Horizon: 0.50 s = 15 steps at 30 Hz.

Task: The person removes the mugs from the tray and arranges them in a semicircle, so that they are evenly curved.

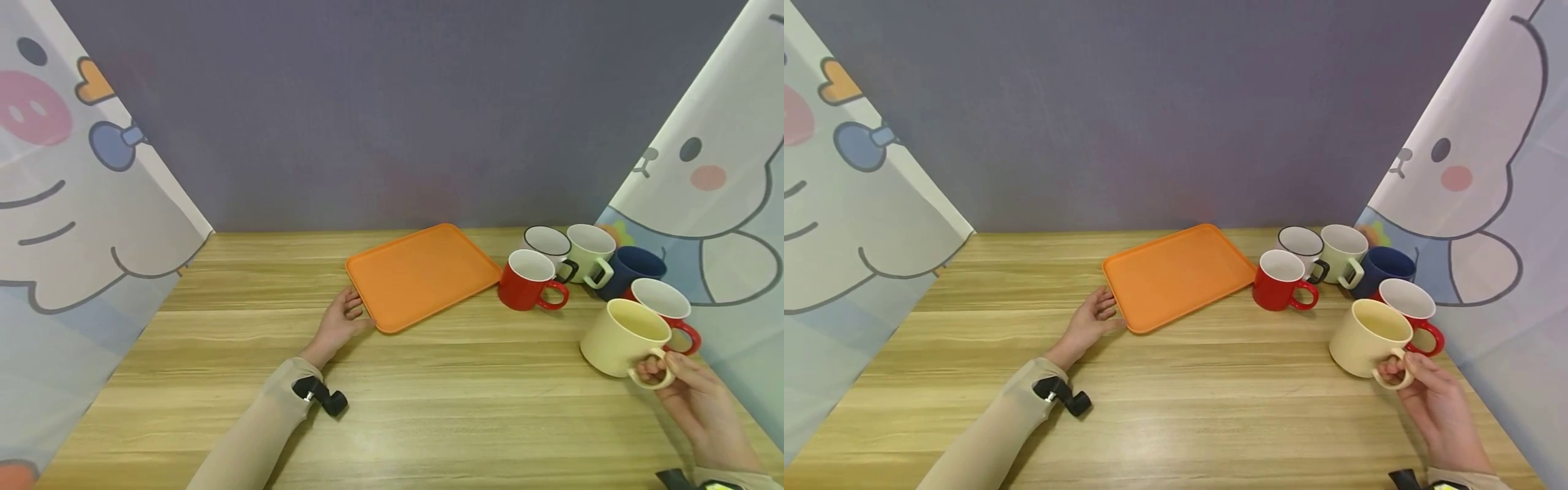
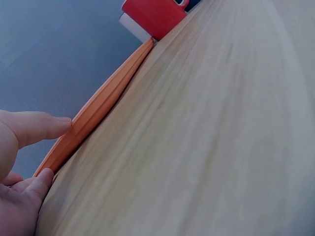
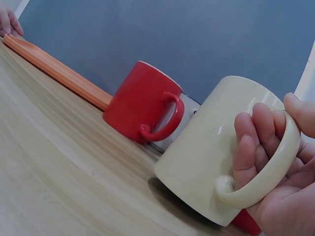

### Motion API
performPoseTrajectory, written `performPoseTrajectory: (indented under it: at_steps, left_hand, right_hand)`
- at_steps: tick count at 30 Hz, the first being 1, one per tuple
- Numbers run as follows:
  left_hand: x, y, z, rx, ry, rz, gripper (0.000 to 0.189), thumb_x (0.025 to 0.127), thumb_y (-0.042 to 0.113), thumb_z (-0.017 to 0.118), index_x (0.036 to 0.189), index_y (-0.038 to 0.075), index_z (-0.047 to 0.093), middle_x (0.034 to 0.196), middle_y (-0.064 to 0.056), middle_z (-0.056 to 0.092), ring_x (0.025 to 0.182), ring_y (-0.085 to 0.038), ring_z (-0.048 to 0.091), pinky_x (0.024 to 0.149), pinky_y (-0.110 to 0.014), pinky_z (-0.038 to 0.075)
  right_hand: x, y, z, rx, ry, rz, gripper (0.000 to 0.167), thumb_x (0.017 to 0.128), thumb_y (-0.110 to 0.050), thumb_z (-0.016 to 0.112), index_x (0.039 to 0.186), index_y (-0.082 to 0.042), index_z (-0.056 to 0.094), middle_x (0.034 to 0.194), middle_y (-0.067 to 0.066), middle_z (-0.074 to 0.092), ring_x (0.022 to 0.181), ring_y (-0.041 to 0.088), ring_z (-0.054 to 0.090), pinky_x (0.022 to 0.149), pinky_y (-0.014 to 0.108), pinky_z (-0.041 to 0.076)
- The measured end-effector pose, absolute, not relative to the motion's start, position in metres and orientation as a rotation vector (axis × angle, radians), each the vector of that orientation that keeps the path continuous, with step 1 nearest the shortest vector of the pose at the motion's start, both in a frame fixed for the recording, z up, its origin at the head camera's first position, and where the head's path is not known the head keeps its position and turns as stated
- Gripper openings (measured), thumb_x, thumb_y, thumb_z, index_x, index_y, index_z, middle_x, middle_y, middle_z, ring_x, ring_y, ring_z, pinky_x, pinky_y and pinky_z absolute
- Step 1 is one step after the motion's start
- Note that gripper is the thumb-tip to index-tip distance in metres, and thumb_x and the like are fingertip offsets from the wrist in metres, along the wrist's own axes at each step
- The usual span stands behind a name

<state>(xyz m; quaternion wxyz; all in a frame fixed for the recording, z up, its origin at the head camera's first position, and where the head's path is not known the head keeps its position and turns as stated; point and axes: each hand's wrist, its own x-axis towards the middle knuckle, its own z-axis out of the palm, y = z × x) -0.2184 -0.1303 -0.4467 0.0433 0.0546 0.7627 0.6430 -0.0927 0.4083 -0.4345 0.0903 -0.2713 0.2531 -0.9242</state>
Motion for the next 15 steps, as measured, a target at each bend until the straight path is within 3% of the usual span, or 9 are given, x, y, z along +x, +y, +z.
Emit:
performPoseTrajectory:
  at_steps: [15]
  left_hand:
    - [-0.2183, -0.1306, -0.4455, 0.179, 2.341, 1.985, 0.092, 0.078, -0.009, 0.074, 0.152, -0.011, 0.021, 0.148, -0.03, 0.038, 0.133, -0.042, 0.043, 0.111, -0.048, 0.041]
  right_hand:
    - [-0.0916, 0.4096, -0.438, -0.779, 0.744, -2.787, 0.054, 0.106, 0.001, 0.006, 0.114, 0.03, 0.051, 0.105, 0.039, 0.06, 0.105, 0.046, 0.061, 0.098, 0.046, 0.052]
